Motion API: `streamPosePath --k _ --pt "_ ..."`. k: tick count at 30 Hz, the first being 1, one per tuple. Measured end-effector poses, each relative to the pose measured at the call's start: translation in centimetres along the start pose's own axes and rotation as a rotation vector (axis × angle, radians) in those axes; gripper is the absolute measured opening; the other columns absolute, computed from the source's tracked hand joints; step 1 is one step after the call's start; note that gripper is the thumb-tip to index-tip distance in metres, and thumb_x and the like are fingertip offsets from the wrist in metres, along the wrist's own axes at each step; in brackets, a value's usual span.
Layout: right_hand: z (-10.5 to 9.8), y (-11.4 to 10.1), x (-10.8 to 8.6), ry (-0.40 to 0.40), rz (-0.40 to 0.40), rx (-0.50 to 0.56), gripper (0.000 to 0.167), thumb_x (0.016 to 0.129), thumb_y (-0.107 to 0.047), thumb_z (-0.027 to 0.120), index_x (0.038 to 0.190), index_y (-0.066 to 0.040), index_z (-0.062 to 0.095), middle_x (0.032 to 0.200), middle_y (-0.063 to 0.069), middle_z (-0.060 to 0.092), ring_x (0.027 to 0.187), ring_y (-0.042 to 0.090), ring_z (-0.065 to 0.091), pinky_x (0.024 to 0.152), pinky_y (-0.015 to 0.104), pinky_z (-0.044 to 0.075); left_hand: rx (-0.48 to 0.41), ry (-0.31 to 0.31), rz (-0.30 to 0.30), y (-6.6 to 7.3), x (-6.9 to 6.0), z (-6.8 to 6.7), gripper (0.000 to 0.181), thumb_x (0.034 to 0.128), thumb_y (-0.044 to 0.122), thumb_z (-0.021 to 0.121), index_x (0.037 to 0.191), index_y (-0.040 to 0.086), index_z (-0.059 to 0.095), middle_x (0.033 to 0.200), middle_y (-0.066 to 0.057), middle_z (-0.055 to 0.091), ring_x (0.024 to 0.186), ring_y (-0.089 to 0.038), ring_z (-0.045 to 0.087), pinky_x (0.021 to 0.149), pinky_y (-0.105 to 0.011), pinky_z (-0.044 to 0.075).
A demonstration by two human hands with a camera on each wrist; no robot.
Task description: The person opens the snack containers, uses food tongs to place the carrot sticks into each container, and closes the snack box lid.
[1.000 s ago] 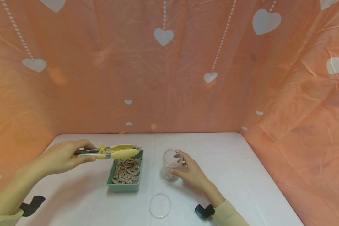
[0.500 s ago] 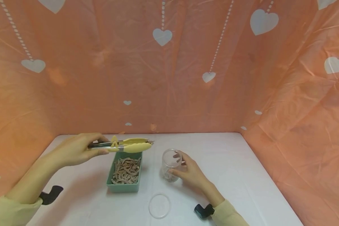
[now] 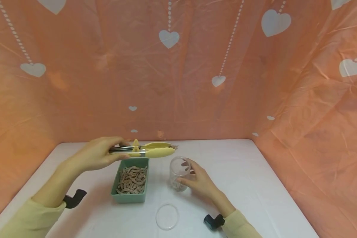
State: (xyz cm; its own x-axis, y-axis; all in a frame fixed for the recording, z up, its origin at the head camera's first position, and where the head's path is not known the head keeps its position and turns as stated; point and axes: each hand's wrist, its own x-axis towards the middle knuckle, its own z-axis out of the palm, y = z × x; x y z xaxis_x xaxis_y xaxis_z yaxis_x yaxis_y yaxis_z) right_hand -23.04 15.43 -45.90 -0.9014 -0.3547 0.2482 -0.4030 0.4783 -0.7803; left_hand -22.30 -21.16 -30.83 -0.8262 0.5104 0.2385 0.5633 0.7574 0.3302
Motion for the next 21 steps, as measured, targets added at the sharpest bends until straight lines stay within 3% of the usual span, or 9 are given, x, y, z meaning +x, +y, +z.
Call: streamPosePath --k 12,21 --pt "-0.1 0.1 0.1 -0.017 0.003 0.017 0.079 0.088 -0.034 0.085 0.152 -0.008 0.047 0.136 0.009 0.063 0.126 0.029 0.059 0.103 0.049 0.049 -0.123 -0.039 0.022 1.2 1.6 2.2 0.034 0.094 0.043 0.077 0.116 0.018 0.072 0.094 0.009 0.069 0.076 -0.009 0.056 0.067 -0.033 0.047" --pt "-0.1 -0.1 0.0 -0.026 0.03 0.011 0.082 0.088 -0.035 0.085 0.155 -0.009 0.045 0.135 0.015 0.062 0.123 0.028 0.059 0.104 0.052 0.048 -0.133 -0.043 0.05 1.3 1.9 3.6 0.027 0.0925 0.037 0.079 0.112 0.021 0.073 0.095 0.008 0.064 0.072 -0.008 0.052 0.064 -0.031 0.044"
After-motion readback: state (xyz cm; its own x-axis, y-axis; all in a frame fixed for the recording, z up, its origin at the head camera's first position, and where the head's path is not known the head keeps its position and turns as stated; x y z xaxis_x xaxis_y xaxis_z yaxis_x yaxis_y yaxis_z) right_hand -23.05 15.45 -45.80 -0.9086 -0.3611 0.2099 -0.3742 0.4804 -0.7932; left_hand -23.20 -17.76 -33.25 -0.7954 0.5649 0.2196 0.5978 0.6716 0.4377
